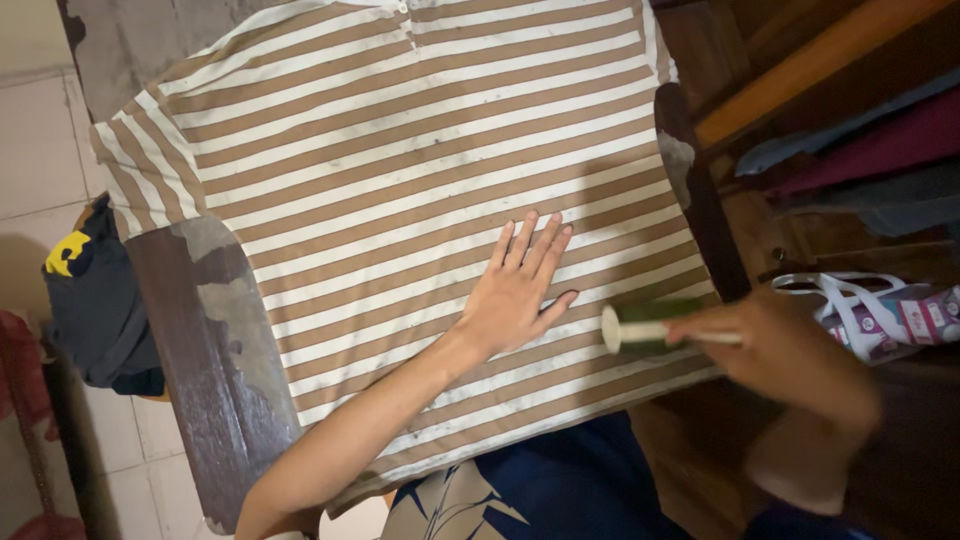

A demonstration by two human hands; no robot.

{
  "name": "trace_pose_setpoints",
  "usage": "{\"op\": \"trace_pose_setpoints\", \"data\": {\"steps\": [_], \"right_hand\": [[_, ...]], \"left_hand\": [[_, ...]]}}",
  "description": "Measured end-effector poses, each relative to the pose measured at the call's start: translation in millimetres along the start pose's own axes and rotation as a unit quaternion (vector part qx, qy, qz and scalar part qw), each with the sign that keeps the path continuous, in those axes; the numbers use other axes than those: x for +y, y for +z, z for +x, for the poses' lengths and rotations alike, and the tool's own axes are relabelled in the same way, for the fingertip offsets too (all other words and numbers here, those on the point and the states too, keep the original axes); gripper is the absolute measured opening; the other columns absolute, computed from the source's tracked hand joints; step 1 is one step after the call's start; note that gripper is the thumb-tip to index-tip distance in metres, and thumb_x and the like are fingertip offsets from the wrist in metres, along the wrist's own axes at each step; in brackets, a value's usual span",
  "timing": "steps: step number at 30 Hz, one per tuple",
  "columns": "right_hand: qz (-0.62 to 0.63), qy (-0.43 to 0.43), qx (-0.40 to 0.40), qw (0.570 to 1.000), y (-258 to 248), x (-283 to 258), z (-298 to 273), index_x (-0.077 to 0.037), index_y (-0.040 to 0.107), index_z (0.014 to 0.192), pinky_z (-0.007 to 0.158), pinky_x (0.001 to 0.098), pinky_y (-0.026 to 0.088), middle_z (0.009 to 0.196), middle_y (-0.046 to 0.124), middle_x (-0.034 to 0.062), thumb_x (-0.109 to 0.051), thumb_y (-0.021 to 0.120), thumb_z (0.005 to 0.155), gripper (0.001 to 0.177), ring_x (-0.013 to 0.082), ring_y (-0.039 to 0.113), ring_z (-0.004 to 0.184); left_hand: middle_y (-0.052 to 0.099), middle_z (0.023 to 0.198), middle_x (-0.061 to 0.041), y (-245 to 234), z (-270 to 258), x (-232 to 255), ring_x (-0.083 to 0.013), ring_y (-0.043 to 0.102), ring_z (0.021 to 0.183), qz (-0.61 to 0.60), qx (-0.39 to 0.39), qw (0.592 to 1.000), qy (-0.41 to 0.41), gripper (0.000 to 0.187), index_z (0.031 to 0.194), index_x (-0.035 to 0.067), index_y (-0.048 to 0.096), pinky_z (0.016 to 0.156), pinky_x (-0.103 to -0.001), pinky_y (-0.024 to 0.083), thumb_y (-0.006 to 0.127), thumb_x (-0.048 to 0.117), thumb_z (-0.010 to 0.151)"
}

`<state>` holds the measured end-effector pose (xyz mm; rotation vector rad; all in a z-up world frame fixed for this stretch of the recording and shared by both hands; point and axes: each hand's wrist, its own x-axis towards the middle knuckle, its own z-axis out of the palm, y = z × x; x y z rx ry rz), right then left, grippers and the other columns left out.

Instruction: The person uses a lint roller to remove lint from a striped polo shirt laid on a table. They roll the sticky roller over the front and back of the shirt, then flip the shirt and continue rolling the other side.

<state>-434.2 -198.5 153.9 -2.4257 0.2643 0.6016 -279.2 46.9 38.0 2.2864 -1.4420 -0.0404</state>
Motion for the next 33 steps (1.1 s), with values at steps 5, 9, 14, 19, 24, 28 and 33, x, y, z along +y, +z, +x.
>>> {"op": "trace_pose_setpoints", "data": {"steps": [5, 9, 14, 19, 24, 28, 33], "right_hand": [[-0.057, 0.077, 0.070, 0.993, -35, -4, 58, -0.018, 0.078, 0.112, 0.032, 0.0275, 0.039, 0.060, 0.072, 0.0108, -0.014, 0.068, 0.093, 0.022, 0.0180, 0.048, 0.034], [-0.134, -0.205, 0.268, 0.932, -45, 7, 128, -0.010, 0.077, 0.114, 0.041, 0.0179, 0.046, 0.086, 0.074, 0.0121, -0.009, 0.069, 0.104, 0.013, 0.0068, 0.059, 0.051], [-0.200, -0.223, 0.377, 0.877, -22, 12, 153, -0.015, 0.081, 0.102, 0.067, 0.0328, 0.055, 0.092, 0.079, 0.0062, -0.008, 0.074, 0.096, 0.011, 0.0136, 0.065, 0.061], [-0.087, -0.083, 0.234, 0.965, -14, -3, 95, -0.013, 0.078, 0.106, 0.041, 0.0248, 0.050, 0.081, 0.076, 0.0094, -0.008, 0.069, 0.094, 0.017, 0.0105, 0.062, 0.047], [-0.032, -0.076, 0.070, 0.994, -1, -18, 25, -0.018, 0.077, 0.113, 0.035, 0.0226, 0.049, 0.066, 0.075, 0.0071, -0.009, 0.065, 0.085, 0.032, 0.0091, 0.064, 0.036], [-0.063, -0.308, 0.062, 0.947, 16, -18, -8, -0.016, 0.075, 0.104, 0.046, 0.0166, 0.056, 0.085, 0.079, 0.0047, -0.008, 0.062, 0.091, 0.021, 0.0067, 0.070, 0.053], [-0.031, -0.264, -0.011, 0.964, 39, -17, -10, -0.013, 0.080, 0.101, 0.039, 0.0191, 0.052, 0.075, 0.079, 0.0056, -0.010, 0.066, 0.090, 0.018, 0.0071, 0.067, 0.046]], "left_hand": [[0.029, 0.163, -0.022, 2, -1, -1, -0.0438, 0.025, 0.151, -0.005, 0.015, 1.000, 0.002, 0.076, 0.157, -0.002, 0.028, 0.125, -0.055, 0.017, 0.042, 0.050, 0.103], [0.029, 0.162, -0.023, 2, -1, 0, -0.0437, 0.027, 0.150, -0.003, 0.014, 1.000, 0.003, 0.077, 0.156, -0.003, 0.028, 0.124, -0.055, 0.017, 0.043, 0.050, 0.102], [0.031, 0.162, -0.023, 0, -1, 1, -0.0435, 0.027, 0.150, -0.002, 0.014, 1.000, 0.003, 0.076, 0.155, -0.003, 0.028, 0.124, -0.055, 0.018, 0.044, 0.050, 0.102], [0.031, 0.159, -0.029, -7, -1, 1, -0.0439, 0.027, 0.151, -0.081, 0.033, 0.996, -0.014, 0.080, 0.158, -0.005, 0.019, 0.125, -0.055, 0.017, 0.047, 0.046, 0.103], [0.031, 0.161, -0.031, -8, 0, -4, -0.0413, 0.031, 0.153, -0.230, 0.065, 0.969, -0.056, 0.077, 0.159, -0.004, 0.010, 0.129, -0.052, 0.018, 0.046, 0.039, 0.106], [0.036, 0.160, -0.025, -4, 2, -10, -0.0379, 0.038, 0.148, -0.412, 0.116, 0.895, -0.127, 0.077, 0.161, 0.001, 0.006, 0.123, -0.047, 0.030, 0.044, 0.035, 0.105], [0.044, 0.146, -0.018, 14, 6, -22, -0.0283, 0.049, 0.136, -0.621, 0.208, 0.742, -0.144, 0.064, 0.158, 0.004, 0.017, 0.120, -0.041, 0.042, 0.046, 0.029, 0.107]]}}
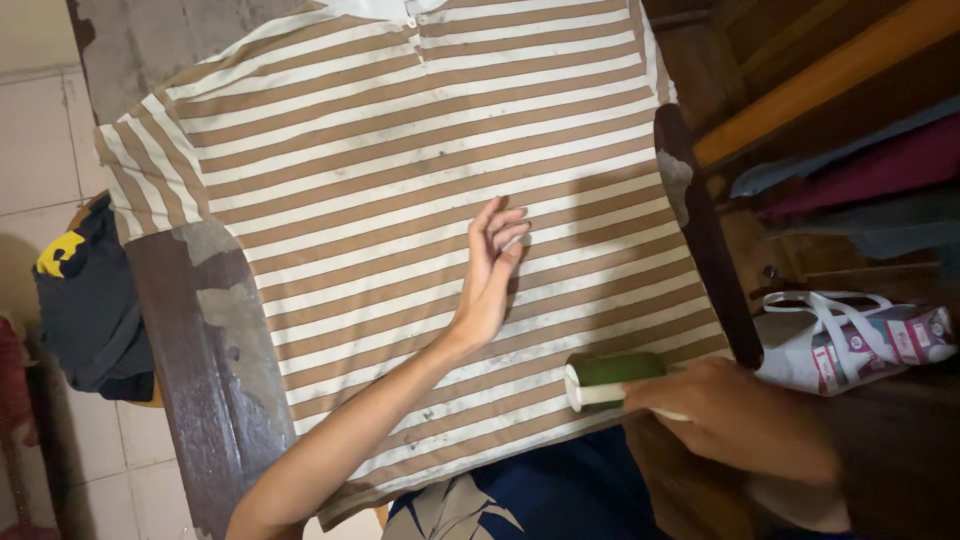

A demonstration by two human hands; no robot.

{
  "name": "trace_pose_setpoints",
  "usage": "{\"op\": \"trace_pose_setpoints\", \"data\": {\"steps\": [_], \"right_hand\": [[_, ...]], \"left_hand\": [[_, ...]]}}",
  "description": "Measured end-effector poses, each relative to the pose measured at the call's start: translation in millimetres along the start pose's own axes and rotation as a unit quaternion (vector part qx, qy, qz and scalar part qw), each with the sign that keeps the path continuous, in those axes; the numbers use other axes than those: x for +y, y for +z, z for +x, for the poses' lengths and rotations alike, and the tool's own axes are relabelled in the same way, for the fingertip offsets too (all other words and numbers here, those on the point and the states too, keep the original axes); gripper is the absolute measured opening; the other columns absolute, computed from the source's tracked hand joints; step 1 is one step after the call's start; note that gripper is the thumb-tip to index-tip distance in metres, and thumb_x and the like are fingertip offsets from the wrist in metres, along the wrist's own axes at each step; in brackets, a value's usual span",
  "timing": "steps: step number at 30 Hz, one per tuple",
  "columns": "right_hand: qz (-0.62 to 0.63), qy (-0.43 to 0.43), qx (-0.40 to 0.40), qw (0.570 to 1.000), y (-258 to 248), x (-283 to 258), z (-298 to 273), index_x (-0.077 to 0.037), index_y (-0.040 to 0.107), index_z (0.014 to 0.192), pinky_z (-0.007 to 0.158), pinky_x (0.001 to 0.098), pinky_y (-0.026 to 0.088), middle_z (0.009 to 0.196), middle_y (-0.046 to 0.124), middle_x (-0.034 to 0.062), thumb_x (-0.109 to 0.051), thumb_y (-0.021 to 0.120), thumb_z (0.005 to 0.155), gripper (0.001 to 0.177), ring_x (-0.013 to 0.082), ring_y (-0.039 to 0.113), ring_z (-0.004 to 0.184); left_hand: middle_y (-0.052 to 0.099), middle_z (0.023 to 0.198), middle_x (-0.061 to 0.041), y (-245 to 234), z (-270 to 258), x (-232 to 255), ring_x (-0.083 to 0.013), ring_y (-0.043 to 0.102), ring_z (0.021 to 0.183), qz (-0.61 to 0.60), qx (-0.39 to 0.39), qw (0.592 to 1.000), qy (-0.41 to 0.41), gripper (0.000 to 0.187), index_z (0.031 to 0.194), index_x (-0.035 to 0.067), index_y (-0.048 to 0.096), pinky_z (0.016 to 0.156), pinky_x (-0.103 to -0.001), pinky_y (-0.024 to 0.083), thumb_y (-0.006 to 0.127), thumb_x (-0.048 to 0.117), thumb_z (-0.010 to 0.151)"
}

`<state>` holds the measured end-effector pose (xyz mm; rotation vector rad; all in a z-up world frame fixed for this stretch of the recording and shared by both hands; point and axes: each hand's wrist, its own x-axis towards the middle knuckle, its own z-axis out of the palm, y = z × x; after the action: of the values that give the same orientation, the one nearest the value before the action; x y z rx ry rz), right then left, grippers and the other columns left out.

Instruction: The person uses a lint roller to remove lint from a striped polo shirt laid on a table. They roll the sticky roller over the front and back of the shirt, then flip the shirt and continue rolling the other side.

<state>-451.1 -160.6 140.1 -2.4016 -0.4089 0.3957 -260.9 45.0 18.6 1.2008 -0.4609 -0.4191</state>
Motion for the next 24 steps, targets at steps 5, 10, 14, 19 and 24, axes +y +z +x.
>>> {"op": "trace_pose_setpoints", "data": {"steps": [5, 10, 14, 19, 24], "right_hand": [[-0.087, 0.015, 0.035, 0.995, -10, 12, 40, -0.005, 0.076, 0.100, 0.033, 0.0206, 0.045, 0.069, 0.076, 0.0089, 0.001, 0.056, 0.091, 0.022, 0.0071, 0.063, 0.039], [-0.082, 0.107, 0.093, 0.987, -62, 47, 113, -0.010, 0.076, 0.108, 0.034, 0.0239, 0.043, 0.063, 0.072, 0.0081, -0.005, 0.062, 0.092, 0.022, 0.0117, 0.057, 0.036], [-0.129, 0.071, 0.225, 0.963, -78, 74, 166, -0.016, 0.078, 0.105, 0.043, 0.0238, 0.051, 0.075, 0.073, 0.0085, -0.006, 0.066, 0.094, 0.019, 0.0133, 0.062, 0.049], [-0.196, -0.055, 0.329, 0.922, -69, 80, 179, -0.018, 0.077, 0.102, 0.054, 0.0303, 0.055, 0.080, 0.074, 0.0089, -0.005, 0.069, 0.094, 0.018, 0.0135, 0.064, 0.058], [-0.145, 0.027, 0.163, 0.976, -43, 38, 115, -0.010, 0.078, 0.100, 0.039, 0.0325, 0.046, 0.059, 0.068, 0.0087, 0.002, 0.063, 0.087, 0.023, 0.0157, 0.056, 0.041]], "left_hand": [[0.048, 0.139, -0.013, -5, -2, -10, -0.0214, 0.052, 0.126, -0.115, 0.047, 0.992, 0.014, 0.054, 0.153, 0.004, 0.029, 0.116, -0.038, 0.041, 0.050, 0.024, 0.106], [0.055, 0.128, -0.011, -5, -2, -20, -0.0183, 0.055, 0.111, -0.122, 0.050, 0.991, 0.027, 0.041, 0.144, 0.003, 0.039, 0.103, -0.034, 0.045, 0.051, 0.017, 0.108], [0.057, 0.124, -0.009, -6, -3, -22, -0.0163, 0.055, 0.105, -0.120, 0.049, 0.991, 0.032, 0.032, 0.138, 0.004, 0.043, 0.097, -0.032, 0.047, 0.050, 0.013, 0.109], [0.053, 0.112, -0.005, -1, -5, -19, -0.0116, 0.050, 0.096, -0.006, 0.057, 0.997, 0.044, 0.028, 0.129, 0.004, 0.047, 0.088, -0.026, 0.044, 0.053, 0.003, 0.102], [0.043, 0.090, -0.001, -2, -8, -18, -0.0089, 0.041, 0.080, 0.085, 0.096, 0.991, 0.043, 0.019, 0.118, 0.005, 0.049, 0.070, -0.022, 0.037, 0.057, 0.001, 0.101]]}}
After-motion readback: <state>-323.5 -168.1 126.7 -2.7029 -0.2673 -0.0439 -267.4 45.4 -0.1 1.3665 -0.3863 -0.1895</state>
